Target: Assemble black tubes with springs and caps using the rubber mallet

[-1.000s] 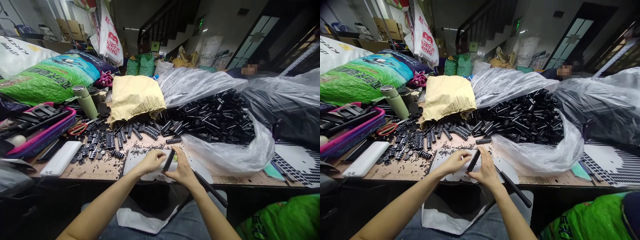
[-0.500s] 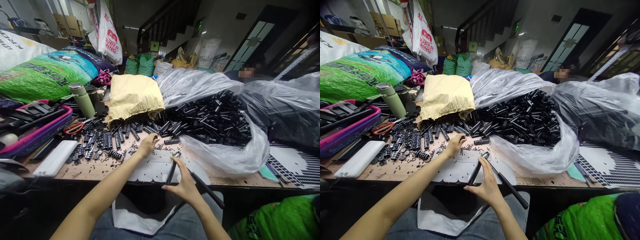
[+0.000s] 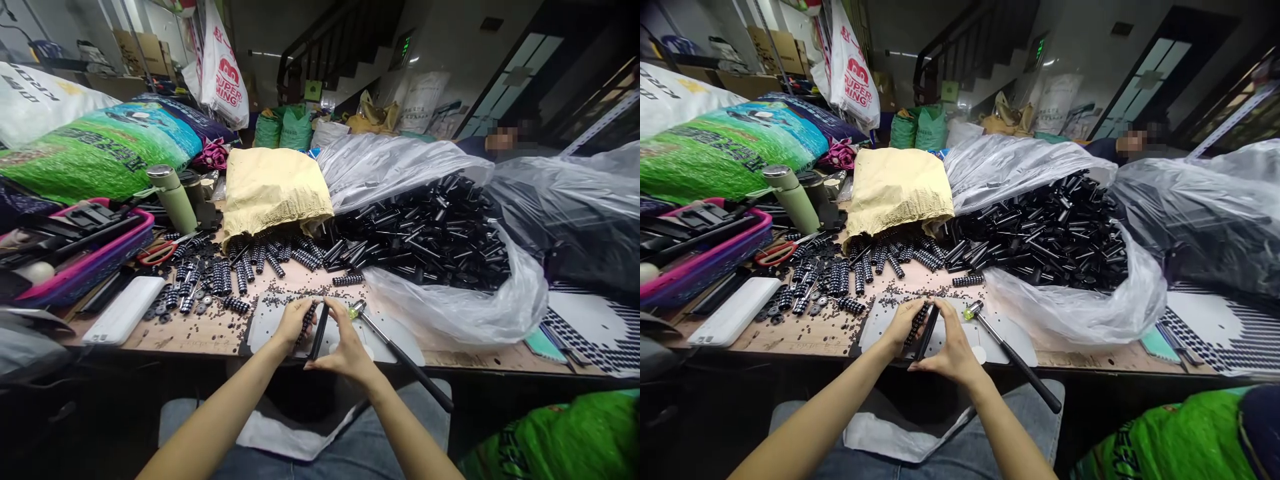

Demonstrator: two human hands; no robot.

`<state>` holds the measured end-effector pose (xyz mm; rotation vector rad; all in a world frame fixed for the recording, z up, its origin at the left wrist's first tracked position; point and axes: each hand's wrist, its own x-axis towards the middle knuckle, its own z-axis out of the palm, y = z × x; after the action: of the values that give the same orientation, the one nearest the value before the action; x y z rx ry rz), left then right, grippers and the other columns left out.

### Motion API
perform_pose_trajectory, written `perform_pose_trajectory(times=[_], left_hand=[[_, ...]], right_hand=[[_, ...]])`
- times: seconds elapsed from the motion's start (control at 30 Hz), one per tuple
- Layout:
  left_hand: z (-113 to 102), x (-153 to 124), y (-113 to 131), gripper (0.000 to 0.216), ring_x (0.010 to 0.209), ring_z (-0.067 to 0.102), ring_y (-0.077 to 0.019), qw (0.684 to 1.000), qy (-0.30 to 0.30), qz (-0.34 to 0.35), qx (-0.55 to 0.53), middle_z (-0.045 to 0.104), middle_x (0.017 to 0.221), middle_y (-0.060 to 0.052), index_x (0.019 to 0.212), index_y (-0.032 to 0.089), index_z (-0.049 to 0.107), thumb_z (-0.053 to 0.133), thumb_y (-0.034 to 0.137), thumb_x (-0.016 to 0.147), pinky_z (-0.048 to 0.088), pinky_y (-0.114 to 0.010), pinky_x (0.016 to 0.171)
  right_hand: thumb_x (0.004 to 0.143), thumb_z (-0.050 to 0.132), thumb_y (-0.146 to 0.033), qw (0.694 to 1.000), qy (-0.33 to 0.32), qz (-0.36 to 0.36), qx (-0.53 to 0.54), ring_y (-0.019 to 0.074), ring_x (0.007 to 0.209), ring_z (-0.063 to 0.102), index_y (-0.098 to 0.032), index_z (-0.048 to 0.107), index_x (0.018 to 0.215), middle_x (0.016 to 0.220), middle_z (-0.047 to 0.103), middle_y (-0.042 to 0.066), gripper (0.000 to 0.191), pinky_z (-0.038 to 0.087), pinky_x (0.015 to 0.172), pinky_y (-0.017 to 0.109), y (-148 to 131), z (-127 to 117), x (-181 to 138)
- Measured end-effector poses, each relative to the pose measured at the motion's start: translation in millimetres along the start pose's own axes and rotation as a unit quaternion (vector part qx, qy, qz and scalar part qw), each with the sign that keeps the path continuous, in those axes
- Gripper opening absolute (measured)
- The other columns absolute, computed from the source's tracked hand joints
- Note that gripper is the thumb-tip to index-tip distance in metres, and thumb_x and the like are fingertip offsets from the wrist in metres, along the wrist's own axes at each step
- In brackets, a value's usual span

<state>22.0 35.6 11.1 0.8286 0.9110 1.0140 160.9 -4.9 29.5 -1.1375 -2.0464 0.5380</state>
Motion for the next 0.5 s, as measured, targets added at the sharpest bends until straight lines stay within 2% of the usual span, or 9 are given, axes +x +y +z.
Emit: perform_pose_trajectory(times=[0.17,0.27,0.37,0.5], left_hand=[[13.7,-14.9,12.3,0.033,0.037,0.044,-0.0059,0.994,0.046,-0.041,-0.087,0.048,0.051,0.005,0.078,0.013,0.054,0.059,0.044,0.068,0.038,-0.019,0.039],[18.1,-17.9,17.1,0.032,0.033,0.046,-0.0087,0.990,0.045,-0.096,-0.098,0.046,0.048,0.005,0.079,0.015,0.051,0.057,0.045,0.070,0.037,-0.020,0.034],[20.1,-18.6,19.6,0.031,0.034,0.049,-0.0115,0.986,0.041,-0.122,-0.104,0.047,0.046,0.004,0.081,0.015,0.049,0.055,0.044,0.072,0.036,-0.020,0.032],[22.4,-20.0,21.6,0.031,0.034,0.050,-0.0105,0.983,0.046,-0.145,-0.103,0.050,0.048,0.002,0.074,0.014,0.048,0.053,0.045,0.074,0.036,-0.018,0.032]], right_hand=[[0.045,0.075,-0.051,0.999,-0.025,-0.018,0.009,0.0293,0.128,0.022,-0.016,0.017,0.131,0.136,0.024,0.017,0.109,0.025,0.105,0.045,-0.4,7.6,4.1],[0.045,0.075,-0.049,0.999,-0.028,-0.004,0.034,0.0281,0.130,0.019,-0.017,0.014,0.133,0.139,0.020,0.018,0.111,0.023,0.106,0.044,1.9,10.4,2.4],[0.045,0.076,-0.047,0.998,-0.027,0.006,0.063,0.0274,0.130,0.018,-0.017,0.012,0.133,0.140,0.018,0.017,0.114,0.021,0.106,0.043,6.3,12.8,-0.8],[0.043,0.078,-0.043,0.995,-0.040,0.027,0.093,0.0268,0.130,0.020,-0.019,0.011,0.134,0.140,0.019,0.015,0.116,0.020,0.107,0.042,9.4,13.9,-3.5]])
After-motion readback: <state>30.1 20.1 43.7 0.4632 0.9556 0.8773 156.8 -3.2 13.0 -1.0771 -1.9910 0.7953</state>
